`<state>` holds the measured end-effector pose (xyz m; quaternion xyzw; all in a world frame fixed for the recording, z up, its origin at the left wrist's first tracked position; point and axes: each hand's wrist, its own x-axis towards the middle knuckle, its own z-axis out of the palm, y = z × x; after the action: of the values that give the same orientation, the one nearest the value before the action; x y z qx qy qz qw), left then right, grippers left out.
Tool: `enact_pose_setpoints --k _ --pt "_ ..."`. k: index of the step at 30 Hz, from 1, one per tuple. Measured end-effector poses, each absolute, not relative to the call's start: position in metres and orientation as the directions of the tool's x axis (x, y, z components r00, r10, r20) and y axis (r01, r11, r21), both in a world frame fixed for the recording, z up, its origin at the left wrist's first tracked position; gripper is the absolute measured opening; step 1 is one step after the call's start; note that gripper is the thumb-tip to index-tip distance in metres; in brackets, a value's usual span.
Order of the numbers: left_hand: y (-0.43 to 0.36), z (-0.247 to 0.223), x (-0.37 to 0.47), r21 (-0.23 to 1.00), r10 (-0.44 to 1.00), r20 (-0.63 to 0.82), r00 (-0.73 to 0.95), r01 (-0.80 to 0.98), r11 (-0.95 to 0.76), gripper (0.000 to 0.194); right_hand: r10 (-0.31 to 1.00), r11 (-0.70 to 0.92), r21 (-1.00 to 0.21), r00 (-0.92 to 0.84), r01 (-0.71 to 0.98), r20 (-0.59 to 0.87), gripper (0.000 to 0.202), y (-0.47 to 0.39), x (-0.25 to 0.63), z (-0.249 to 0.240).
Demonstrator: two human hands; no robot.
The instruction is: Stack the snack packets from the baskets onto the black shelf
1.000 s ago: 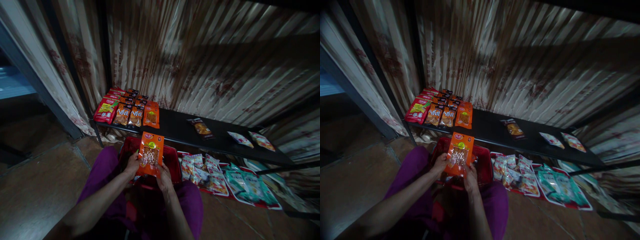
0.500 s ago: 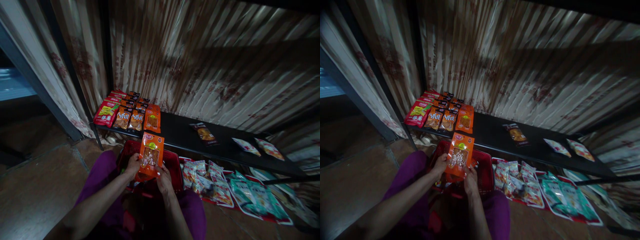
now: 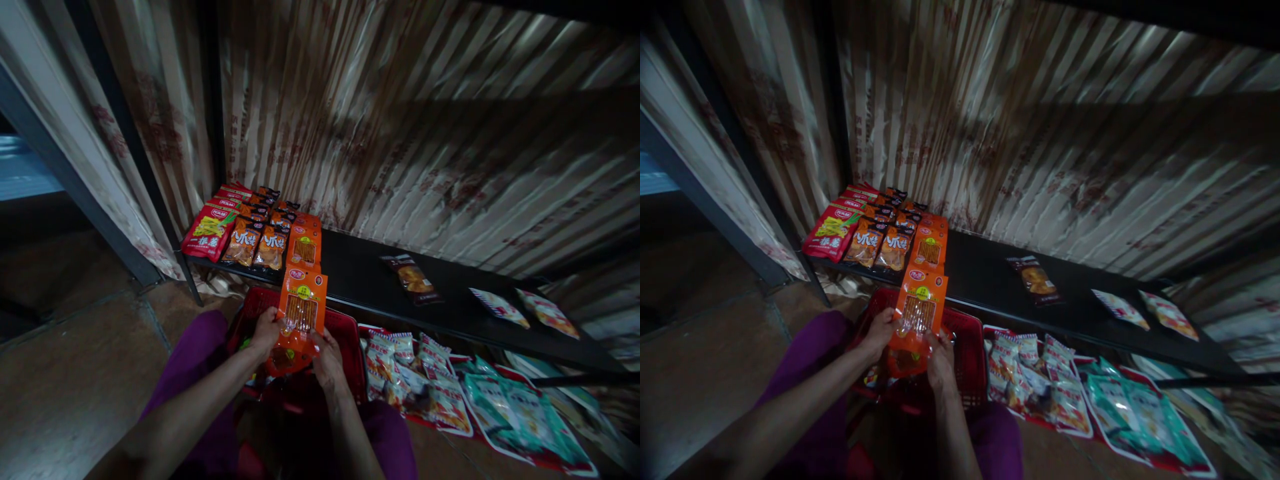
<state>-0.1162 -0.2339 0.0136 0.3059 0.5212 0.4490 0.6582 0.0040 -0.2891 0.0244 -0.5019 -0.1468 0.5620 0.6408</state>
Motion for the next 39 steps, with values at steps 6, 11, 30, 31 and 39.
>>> enact_pose_setpoints --k 6,11,30,31,39 --pt "-0.224 0.019 -0.117 0.884 0.924 -0.379 0.056 -0.272 0.379 0.008 0.88 -0.147 -0.817 0.303 -0.558 -0.365 0.028 -0.277 0.008 0.023" --pt "-0.213 0.018 -0.113 0.867 0.915 -0.396 0.074 -0.299 0.399 0.008 0.89 -0.142 -0.824 0.293 -0.548 -0.349 0.03 -0.266 0.012 0.018" --pt "-0.172 0.016 -0.1 0.904 0.938 -0.343 0.049 -0.252 0.344 0.007 0.888 -0.145 -0.808 0.285 -0.572 -0.361 0.033 -0.229 0.026 0.021" --pt "-0.17 0.016 -0.099 0.909 0.939 -0.341 0.042 -0.24 0.341 0.006 0.888 -0.145 -0.809 0.286 -0.57 -0.361 0.035 -0.227 0.027 0.021" --pt "-0.162 0.017 -0.092 0.915 0.945 -0.325 0.039 -0.237 0.325 0.008 0.87 -0.166 -0.806 0.301 -0.568 -0.391 0.032 -0.217 0.032 0.029"
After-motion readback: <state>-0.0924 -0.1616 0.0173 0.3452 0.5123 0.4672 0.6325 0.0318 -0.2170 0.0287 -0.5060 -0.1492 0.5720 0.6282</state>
